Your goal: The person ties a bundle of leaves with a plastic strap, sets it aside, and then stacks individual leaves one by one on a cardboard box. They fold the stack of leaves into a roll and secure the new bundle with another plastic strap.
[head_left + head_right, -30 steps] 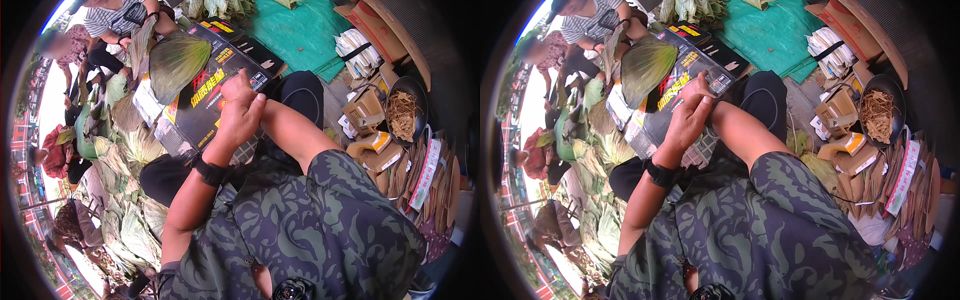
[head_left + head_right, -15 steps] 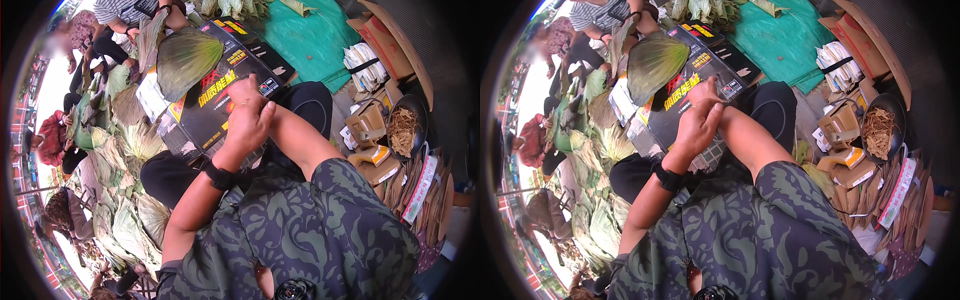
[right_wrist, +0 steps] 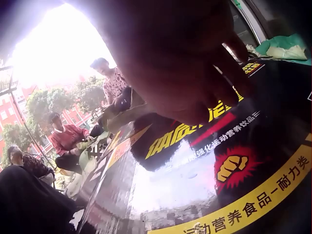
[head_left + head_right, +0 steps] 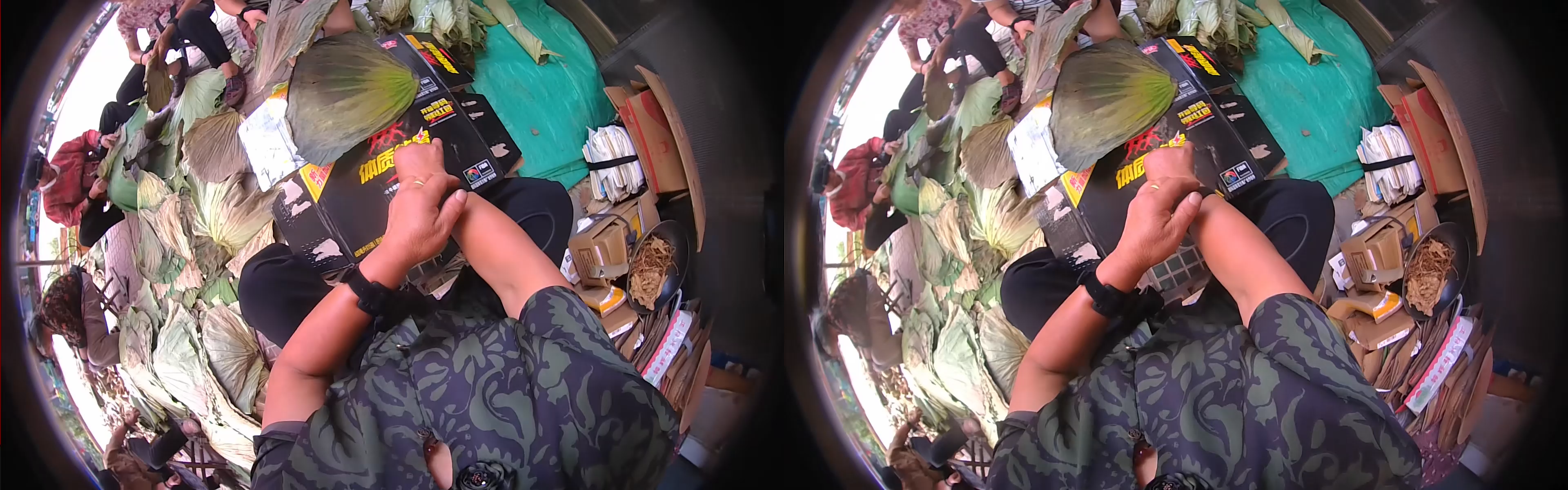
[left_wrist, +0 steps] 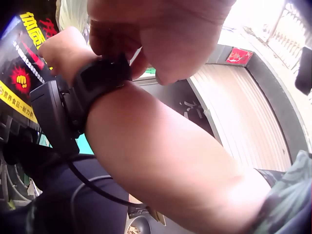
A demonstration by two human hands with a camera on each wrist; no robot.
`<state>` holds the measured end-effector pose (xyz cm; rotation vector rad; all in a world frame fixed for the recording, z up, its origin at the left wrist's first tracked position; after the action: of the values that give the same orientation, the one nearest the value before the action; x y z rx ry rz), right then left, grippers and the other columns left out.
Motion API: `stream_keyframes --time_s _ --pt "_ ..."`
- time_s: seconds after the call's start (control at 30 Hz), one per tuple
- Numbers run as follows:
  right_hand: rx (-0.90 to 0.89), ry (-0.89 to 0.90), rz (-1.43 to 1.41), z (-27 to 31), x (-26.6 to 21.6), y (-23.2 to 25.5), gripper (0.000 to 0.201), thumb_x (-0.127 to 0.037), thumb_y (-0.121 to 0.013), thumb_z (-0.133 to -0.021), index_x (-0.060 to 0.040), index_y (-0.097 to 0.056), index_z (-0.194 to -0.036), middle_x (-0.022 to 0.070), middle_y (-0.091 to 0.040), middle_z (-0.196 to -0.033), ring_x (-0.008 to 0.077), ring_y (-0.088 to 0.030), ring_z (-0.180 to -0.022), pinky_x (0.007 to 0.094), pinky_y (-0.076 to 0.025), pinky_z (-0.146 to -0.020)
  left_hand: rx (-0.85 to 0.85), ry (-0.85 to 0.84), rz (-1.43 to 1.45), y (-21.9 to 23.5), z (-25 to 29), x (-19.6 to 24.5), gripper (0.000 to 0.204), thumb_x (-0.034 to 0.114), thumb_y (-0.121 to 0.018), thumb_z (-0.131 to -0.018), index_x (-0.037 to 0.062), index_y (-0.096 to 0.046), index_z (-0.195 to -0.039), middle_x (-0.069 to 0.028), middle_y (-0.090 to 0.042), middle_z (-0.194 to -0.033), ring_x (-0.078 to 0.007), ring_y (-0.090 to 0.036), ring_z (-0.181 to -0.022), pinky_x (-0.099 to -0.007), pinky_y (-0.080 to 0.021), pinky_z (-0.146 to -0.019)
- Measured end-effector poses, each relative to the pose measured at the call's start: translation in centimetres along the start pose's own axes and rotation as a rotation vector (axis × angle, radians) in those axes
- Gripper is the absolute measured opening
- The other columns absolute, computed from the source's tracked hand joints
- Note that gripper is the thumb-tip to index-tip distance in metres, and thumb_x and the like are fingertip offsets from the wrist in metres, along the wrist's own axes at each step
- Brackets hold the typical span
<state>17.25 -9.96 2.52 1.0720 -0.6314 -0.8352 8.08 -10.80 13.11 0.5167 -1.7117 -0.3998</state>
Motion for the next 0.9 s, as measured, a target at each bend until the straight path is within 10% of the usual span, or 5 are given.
stream_keyframes --time_s 0.37,0.57,0.63,0.7,0.9 --pt "0.42 0.151 0.128 -3.7 -4.6 0.4 0.021 -0.02 -0.055 -0.076 -0.01 -0.067 -0.09 0.0093 -0.043 -0.123 0.0274 -0.04 -0.11 0.0405 -0.035 -0.084 -0.035 -0.141 0.13 3.6 -0.2 -5.3 0.025 0.023 -0.056 -0.079 0.0027 -0.058 -0.094 -0.017 -0.058 -0.09 -0.0358 -0.054 -0.085 -0.0409 -0.043 -0.077" --pt "0.506 0.216 0.204 -4.9 -6.0 2.7 0.021 -0.02 -0.055 -0.075 -0.0108 -0.068 -0.088 0.011 -0.051 -0.116 0.0275 -0.042 -0.114 0.0421 -0.035 -0.086 0.071 0.16 0.292 5.2 -0.7 -8.6 0.024 0.023 -0.055 -0.081 0.0018 -0.059 -0.091 -0.0196 -0.059 -0.084 -0.0335 -0.058 -0.072 -0.0377 -0.046 -0.068" --pt "0.069 0.157 0.113 -5.3 -5.6 2.1 0.019 -0.021 -0.055 -0.074 -0.0116 -0.068 -0.085 0.0102 -0.061 -0.1 0.0257 -0.054 -0.102 0.0433 -0.035 -0.087 0.283 0.385 0.593 5.1 0.6 -12.9 0.026 0.023 -0.055 -0.082 0.0003 -0.058 -0.094 -0.0161 -0.06 -0.086 -0.0234 -0.059 -0.075 -0.0325 -0.046 -0.069" --pt "0.122 0.146 0.118 -4.2 -6.0 2.2 0.018 -0.022 -0.057 -0.071 -0.011 -0.068 -0.08 0.0097 -0.065 -0.083 0.0271 -0.062 -0.082 0.0431 -0.042 -0.078 0.422 0.593 0.706 4.8 2.3 -16.7 0.034 0.029 -0.056 -0.085 -0.0006 -0.053 -0.101 0.001 -0.051 -0.075 -0.0104 -0.048 -0.063 -0.024 -0.04 -0.055" --pt "0.198 0.539 -0.645 0.0 -8.6 2.2 0.018 -0.021 -0.057 -0.068 -0.0056 -0.065 -0.073 0.0156 -0.062 -0.077 0.0338 -0.06 -0.074 0.0398 -0.048 -0.066 0.429 1.066 1.04 3.2 6.9 -20.6 0.039 0.044 -0.058 -0.081 0.012 -0.05 -0.101 0.0053 -0.043 -0.073 -0.0058 -0.04 -0.059 -0.0202 -0.032 -0.051"
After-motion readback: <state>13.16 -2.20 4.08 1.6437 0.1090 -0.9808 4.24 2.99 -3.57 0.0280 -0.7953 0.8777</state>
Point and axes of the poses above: each hand's wrist, its own z-axis away from the middle knuckle, its own y-axis out of the back of the hand, x = y × z, the point moved 8 cm from there along -z, towards the middle knuckle
